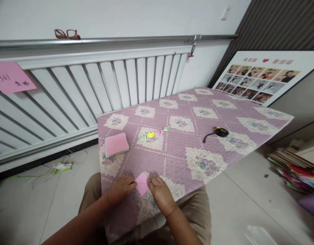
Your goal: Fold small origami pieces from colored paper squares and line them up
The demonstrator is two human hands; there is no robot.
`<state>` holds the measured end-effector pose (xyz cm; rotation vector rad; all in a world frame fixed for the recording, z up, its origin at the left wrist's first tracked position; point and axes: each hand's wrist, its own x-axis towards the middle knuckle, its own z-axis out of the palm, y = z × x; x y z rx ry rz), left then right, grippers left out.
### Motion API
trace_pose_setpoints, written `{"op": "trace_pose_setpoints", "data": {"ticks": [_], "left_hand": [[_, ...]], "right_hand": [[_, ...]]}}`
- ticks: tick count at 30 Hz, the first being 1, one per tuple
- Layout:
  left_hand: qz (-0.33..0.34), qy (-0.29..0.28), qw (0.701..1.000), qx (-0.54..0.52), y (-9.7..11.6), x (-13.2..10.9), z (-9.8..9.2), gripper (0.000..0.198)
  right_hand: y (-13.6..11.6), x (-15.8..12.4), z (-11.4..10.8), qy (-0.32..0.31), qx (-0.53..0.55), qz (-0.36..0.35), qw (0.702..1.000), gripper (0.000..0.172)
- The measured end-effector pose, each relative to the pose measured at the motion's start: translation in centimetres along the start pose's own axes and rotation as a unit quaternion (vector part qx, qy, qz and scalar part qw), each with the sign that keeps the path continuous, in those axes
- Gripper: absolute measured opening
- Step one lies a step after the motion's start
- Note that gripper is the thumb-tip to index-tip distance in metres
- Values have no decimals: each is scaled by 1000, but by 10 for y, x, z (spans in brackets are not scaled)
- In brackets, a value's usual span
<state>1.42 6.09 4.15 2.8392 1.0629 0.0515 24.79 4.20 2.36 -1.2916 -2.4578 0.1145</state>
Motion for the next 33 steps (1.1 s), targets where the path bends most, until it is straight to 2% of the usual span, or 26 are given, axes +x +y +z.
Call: {"op": "trace_pose_setpoints", "data": {"ticks": [9, 19, 29, 33], "left_hand": [[7, -8, 1000, 20, 4, 1, -7, 15], [-15, -16, 999, 45, 14, 2, 3, 13], [-13, -39, 997, 62, 26, 16, -7, 12], [-13, -29, 997, 65, 29, 12, -6, 22]], "right_hand": [[-4, -1, -1, 11, 9, 15, 1000, 16], [-4, -6, 3, 15, 22, 24, 999, 23], [-5, -8, 3, 35, 42, 36, 998, 21], [-5, -9, 5, 50, 51, 41, 997, 23]]}}
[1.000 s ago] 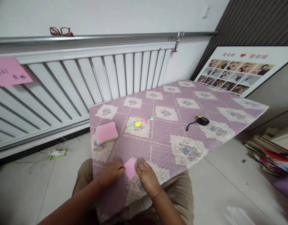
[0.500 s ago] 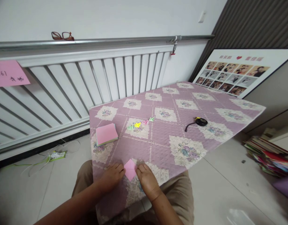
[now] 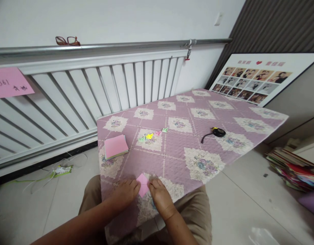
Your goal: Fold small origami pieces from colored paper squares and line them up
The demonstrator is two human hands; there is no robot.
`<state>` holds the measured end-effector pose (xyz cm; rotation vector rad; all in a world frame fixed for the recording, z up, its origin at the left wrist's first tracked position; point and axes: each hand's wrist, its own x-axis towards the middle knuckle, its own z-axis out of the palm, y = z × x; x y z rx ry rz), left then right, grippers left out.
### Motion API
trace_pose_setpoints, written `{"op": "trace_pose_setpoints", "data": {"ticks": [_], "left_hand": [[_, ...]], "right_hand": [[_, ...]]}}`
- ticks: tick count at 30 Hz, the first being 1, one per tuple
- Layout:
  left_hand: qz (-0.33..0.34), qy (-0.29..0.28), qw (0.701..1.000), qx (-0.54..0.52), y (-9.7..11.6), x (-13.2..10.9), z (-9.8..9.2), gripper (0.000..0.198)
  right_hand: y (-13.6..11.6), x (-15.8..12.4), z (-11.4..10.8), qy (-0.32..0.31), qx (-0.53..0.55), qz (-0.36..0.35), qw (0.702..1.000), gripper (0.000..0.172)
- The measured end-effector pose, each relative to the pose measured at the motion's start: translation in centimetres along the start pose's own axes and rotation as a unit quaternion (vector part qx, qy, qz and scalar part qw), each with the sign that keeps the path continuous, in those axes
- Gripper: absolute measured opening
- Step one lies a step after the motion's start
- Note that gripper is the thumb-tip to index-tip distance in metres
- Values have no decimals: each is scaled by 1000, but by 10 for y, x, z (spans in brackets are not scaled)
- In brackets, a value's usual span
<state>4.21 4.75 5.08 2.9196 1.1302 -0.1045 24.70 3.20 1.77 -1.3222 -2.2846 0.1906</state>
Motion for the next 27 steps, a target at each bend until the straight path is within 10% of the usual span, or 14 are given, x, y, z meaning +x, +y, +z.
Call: {"op": "trace_pose_setpoints", "data": {"ticks": [12, 27], "left_hand": [[-15, 26, 999, 28, 4, -5, 7, 34], [-44, 17, 999, 2, 1, -12, 1, 35]], "right_hand": [[-14, -2, 6, 82, 23, 29, 996, 39], [-36, -15, 26, 45, -80, 68, 993, 47]]}}
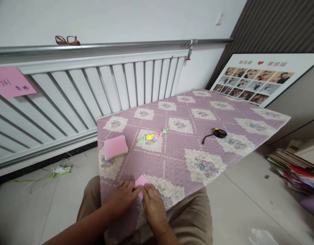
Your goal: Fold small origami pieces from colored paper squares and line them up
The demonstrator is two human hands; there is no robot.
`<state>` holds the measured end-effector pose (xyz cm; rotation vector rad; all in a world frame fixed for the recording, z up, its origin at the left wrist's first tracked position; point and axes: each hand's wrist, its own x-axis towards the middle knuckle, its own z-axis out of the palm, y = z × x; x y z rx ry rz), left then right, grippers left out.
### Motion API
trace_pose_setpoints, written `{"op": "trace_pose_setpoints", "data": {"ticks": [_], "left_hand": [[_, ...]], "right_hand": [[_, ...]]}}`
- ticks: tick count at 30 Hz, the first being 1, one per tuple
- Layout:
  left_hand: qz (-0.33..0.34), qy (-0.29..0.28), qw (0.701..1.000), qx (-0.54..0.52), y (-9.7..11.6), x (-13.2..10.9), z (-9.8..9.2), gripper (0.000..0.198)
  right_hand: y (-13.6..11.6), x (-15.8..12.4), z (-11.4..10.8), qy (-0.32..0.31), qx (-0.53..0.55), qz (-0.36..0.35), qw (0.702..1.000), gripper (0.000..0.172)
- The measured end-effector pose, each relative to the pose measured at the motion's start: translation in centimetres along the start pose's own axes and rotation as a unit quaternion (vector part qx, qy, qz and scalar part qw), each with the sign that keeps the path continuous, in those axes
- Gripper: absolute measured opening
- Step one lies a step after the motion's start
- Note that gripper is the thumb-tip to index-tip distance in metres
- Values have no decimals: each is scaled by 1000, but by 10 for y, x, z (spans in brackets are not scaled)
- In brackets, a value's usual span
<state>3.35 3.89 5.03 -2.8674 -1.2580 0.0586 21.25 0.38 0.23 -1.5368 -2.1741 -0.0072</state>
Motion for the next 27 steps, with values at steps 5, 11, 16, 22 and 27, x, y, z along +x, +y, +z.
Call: {"op": "trace_pose_setpoints", "data": {"ticks": [5, 11, 16, 22, 27], "left_hand": [[-29, -8, 999, -18, -6, -8, 1, 37], [-55, -4, 998, -33, -12, -17, 8, 41], [-68, 8, 997, -35, -13, -21, 14, 41], [-114, 15, 993, -34, -15, -23, 16, 38], [-118, 65, 990, -35, -2, -20, 20, 41]], "right_hand": [[-5, 4, -2, -27, -20, 10, 999, 43], [-5, 5, -2, -42, -45, 5, 998, 43], [-5, 5, -1, -31, -52, 3, 998, 38], [-5, 4, 2, -10, -48, 6, 999, 38], [-6, 4, 0, -18, -46, 0, 999, 39]]}}
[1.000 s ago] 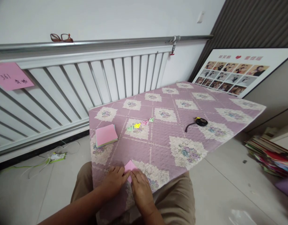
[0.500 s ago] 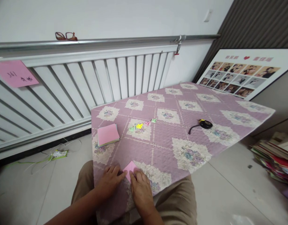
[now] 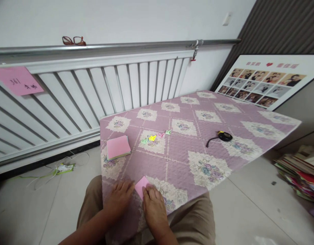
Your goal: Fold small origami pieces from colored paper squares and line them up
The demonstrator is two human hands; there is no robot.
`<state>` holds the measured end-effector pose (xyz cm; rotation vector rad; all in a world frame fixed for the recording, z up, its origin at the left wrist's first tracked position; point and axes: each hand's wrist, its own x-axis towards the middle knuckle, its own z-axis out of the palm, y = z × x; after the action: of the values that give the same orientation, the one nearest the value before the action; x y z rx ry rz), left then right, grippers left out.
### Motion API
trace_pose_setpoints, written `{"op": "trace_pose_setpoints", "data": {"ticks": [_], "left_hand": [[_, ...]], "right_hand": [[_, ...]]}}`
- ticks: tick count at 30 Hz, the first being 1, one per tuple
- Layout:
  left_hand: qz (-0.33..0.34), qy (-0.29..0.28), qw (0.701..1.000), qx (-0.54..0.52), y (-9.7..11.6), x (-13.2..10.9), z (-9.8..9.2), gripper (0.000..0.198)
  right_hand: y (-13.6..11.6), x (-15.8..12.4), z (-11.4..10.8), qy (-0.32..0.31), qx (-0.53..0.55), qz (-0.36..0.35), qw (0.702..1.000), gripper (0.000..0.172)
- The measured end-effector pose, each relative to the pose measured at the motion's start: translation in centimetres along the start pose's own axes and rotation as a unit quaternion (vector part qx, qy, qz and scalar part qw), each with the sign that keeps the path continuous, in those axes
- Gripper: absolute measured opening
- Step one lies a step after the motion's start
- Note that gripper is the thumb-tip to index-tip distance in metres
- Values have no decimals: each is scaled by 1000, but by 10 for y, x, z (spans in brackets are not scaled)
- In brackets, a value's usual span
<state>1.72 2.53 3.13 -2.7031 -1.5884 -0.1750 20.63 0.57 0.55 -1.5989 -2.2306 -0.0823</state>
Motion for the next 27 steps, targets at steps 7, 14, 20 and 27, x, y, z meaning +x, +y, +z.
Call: {"op": "trace_pose_setpoints", "data": {"ticks": [7, 14, 20, 27], "left_hand": [[56, 0, 997, -48, 25, -1, 17, 40], [37, -65, 995, -58, 29, 2, 2, 43], [24, -99, 992, -76, 32, 8, -12, 47], [25, -100, 992, -78, 32, 9, -7, 50]], "right_hand": [[2, -2, 0, -10, -3, -2, 1000, 39], [13, -7, 0, 11, 21, -9, 1000, 38], [20, -9, -1, 20, 28, -10, 999, 36], [28, -12, -8, 17, 5, 14, 1000, 35]]}}
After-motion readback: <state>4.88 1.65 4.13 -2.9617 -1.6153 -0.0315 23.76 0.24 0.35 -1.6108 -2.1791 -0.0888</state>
